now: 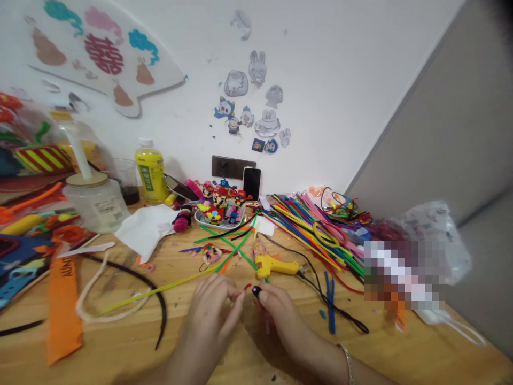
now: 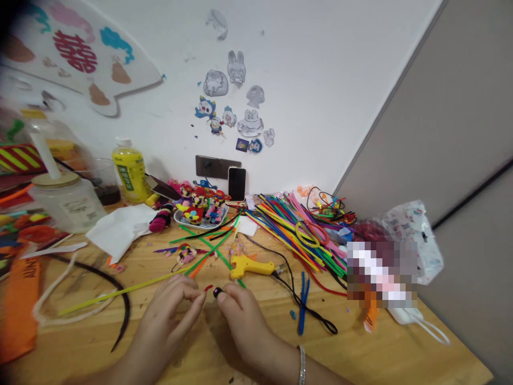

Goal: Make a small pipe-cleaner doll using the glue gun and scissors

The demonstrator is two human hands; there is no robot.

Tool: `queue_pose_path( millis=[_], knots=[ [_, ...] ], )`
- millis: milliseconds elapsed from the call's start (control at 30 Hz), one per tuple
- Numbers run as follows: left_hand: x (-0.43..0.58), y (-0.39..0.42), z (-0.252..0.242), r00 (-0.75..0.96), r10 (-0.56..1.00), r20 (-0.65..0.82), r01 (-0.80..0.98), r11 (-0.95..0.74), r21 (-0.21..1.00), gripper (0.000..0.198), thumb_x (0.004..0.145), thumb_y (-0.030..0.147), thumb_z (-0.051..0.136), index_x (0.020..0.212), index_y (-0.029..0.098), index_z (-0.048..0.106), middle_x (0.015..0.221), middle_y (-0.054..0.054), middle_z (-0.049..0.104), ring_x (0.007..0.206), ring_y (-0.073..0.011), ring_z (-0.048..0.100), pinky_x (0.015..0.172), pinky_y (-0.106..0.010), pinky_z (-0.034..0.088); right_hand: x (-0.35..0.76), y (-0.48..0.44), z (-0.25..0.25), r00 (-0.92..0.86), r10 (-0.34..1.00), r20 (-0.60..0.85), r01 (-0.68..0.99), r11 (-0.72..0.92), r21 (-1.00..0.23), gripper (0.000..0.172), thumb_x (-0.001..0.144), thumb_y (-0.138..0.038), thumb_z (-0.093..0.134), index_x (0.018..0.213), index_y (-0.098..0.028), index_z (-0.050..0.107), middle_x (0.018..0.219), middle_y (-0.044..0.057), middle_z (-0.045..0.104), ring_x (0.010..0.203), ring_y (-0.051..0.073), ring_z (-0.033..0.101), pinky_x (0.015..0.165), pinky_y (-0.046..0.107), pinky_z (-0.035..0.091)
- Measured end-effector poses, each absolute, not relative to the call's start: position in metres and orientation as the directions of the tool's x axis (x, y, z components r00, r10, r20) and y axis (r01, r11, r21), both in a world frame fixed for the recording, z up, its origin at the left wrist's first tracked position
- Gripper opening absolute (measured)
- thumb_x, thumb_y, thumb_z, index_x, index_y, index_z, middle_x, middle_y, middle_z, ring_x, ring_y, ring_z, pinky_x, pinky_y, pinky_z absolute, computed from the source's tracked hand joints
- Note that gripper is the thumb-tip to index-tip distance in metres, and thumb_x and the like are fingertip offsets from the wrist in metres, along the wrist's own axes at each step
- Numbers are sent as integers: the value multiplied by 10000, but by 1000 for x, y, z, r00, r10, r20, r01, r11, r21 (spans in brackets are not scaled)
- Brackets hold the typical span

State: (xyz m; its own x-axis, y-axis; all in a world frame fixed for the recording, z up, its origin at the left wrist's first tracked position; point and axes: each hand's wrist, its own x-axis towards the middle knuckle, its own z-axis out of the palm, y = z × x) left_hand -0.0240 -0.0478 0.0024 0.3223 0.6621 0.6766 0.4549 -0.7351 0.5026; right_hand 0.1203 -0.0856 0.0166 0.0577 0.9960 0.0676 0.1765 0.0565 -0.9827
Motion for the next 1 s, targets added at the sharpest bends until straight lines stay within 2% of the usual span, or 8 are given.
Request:
queue_pose_path(
  millis=[133, 367, 567, 733, 867, 1000],
  knots=[
    [-24, -47, 2, 331, 655, 680, 451, -742, 495, 155, 825, 161, 479, 677, 206, 467, 665, 9, 542, 646, -159, 524, 615, -285, 415, 121, -87, 13, 79, 992, 94, 185, 78, -980, 258, 740, -376, 451, 557, -201, 402, 599, -14, 411, 639, 148, 405, 598, 259, 373],
    [-24, -47, 0, 344, 673, 655, 449, -731, 515, 150, 823, 160, 485, 680, 204, 472, 663, 8, 537, 648, -162, 516, 621, -291, 407, 122, -83, 10, 45, 997, 64, 173, 55, -983, 296, 767, -419, 429, 578, -201, 368, 595, -31, 356, 601, 131, 358, 574, 257, 331],
    [-23, -47, 1, 315, 709, 631, 421, -700, 577, 160, 820, 173, 491, 665, 206, 470, 656, 13, 538, 644, -157, 521, 613, -276, 409, 123, -80, 5, 60, 995, 79, 34, 77, -996, 362, 757, -501, 509, 595, -190, 421, 588, -41, 342, 561, 113, 334, 527, 238, 318],
    [-23, -49, 0, 300, 746, 595, 387, -665, 639, 177, 824, 198, 483, 647, 209, 471, 638, 21, 540, 623, -153, 525, 591, -264, 412, 121, -75, 4, 173, 980, 99, -41, 108, -993, 246, 650, -366, 674, 663, -167, 529, 598, -30, 463, 592, 122, 433, 566, 239, 375],
    [-22, -50, -2, 320, 756, 571, 375, -654, 657, 179, 825, 192, 470, 648, 214, 458, 639, 26, 533, 624, -150, 524, 600, -262, 412, 120, -74, 5, 216, 968, 131, -23, 139, -990, 166, 644, -293, 666, 653, -160, 568, 613, -8, 528, 610, 134, 479, 583, 247, 403],
    [-20, -50, -3, 352, 761, 546, 377, -649, 661, 195, 836, 194, 434, 643, 219, 447, 626, 28, 514, 608, -150, 515, 593, -261, 409, 120, -77, 6, 226, 965, 136, 32, 133, -991, 115, 653, -249, 641, 658, -159, 570, 614, -6, 532, 614, 136, 487, 576, 239, 408]
  ],
)
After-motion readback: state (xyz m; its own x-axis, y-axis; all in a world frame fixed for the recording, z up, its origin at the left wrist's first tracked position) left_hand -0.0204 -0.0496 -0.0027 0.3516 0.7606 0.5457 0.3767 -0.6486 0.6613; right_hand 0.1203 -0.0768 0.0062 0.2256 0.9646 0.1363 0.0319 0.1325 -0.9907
